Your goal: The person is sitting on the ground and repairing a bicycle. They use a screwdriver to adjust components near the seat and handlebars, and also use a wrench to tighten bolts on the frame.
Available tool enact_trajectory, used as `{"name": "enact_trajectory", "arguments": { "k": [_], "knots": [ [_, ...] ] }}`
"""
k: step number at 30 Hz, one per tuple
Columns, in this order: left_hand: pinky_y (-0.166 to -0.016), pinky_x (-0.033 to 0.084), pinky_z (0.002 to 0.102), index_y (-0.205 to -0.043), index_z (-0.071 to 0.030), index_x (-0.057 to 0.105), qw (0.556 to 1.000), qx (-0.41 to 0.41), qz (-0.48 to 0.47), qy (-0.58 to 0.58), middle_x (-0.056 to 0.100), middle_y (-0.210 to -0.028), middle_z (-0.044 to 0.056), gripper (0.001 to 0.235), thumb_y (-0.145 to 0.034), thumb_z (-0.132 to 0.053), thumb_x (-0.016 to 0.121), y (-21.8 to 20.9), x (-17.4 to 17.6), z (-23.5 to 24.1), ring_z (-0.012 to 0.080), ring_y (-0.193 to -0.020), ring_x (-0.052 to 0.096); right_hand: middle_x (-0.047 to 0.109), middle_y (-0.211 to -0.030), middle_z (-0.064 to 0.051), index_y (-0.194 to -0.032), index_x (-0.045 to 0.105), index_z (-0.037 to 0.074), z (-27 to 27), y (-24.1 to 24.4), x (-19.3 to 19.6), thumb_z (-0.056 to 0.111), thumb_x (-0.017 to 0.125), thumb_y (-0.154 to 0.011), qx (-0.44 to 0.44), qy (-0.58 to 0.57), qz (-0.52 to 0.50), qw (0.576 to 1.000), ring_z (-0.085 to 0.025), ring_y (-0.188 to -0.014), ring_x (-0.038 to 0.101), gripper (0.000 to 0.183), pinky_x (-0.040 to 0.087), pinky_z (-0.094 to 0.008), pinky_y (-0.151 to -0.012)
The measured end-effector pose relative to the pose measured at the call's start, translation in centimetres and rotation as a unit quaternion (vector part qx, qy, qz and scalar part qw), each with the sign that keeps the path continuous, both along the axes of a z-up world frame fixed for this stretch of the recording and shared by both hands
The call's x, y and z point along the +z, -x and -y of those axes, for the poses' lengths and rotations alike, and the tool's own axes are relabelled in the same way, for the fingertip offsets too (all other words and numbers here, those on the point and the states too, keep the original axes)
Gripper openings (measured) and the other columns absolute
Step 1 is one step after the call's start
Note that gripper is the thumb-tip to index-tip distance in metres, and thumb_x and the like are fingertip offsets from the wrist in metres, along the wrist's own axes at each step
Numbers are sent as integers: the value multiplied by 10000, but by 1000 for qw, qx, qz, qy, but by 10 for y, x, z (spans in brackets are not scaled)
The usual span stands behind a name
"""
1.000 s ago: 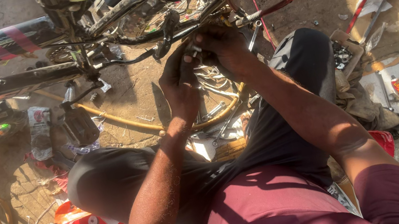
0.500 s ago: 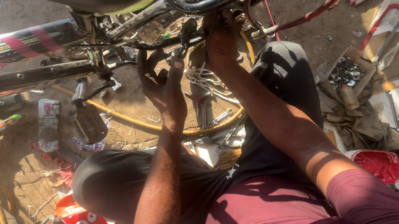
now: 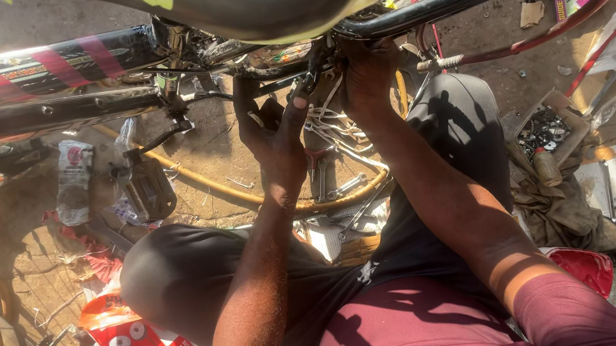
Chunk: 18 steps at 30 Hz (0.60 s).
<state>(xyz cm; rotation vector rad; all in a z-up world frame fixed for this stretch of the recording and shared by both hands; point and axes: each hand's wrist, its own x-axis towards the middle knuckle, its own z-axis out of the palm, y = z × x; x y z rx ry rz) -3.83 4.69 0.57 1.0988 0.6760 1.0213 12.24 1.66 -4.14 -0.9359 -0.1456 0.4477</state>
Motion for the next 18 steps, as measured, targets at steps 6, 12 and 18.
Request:
{"name": "enact_trajectory", "arguments": {
  "k": [6, 12, 18],
  "knots": [
    [-638, 456, 258, -1383, 18, 464, 990, 31, -114, -79, 529, -1217, 129, 526, -1037, -256, 749, 8, 0, 16, 93, -793, 515, 662, -771, -24, -877, 659, 25, 4, -3, -21, -80, 705, -887, 12, 23, 67, 997, -88, -622, 574, 115, 443, -243, -575],
    [-671, 494, 253, -1335, 33, 566, 990, -78, -104, -57, 669, -997, 83, 370, -1085, -235, 617, 18, 16, 28, 105, -778, 615, 711, -933, -39, -1044, 740, 21, 21, -9, -17, -35, 757, -1000, -27, 252, 551, 795, -140, -843, 678, 73, 536, -271, -775],
    [-676, 510, 255, -1305, 56, 579, 990, -64, -100, -71, 683, -973, 102, 348, -1067, -194, 628, 14, 12, 29, 114, -791, 635, 744, -916, -37, -1008, 735, 15, 10, -4, -9, -49, 787, -878, 58, 31, 99, 993, -125, -805, 679, 155, 544, -267, -752]
  ]
}}
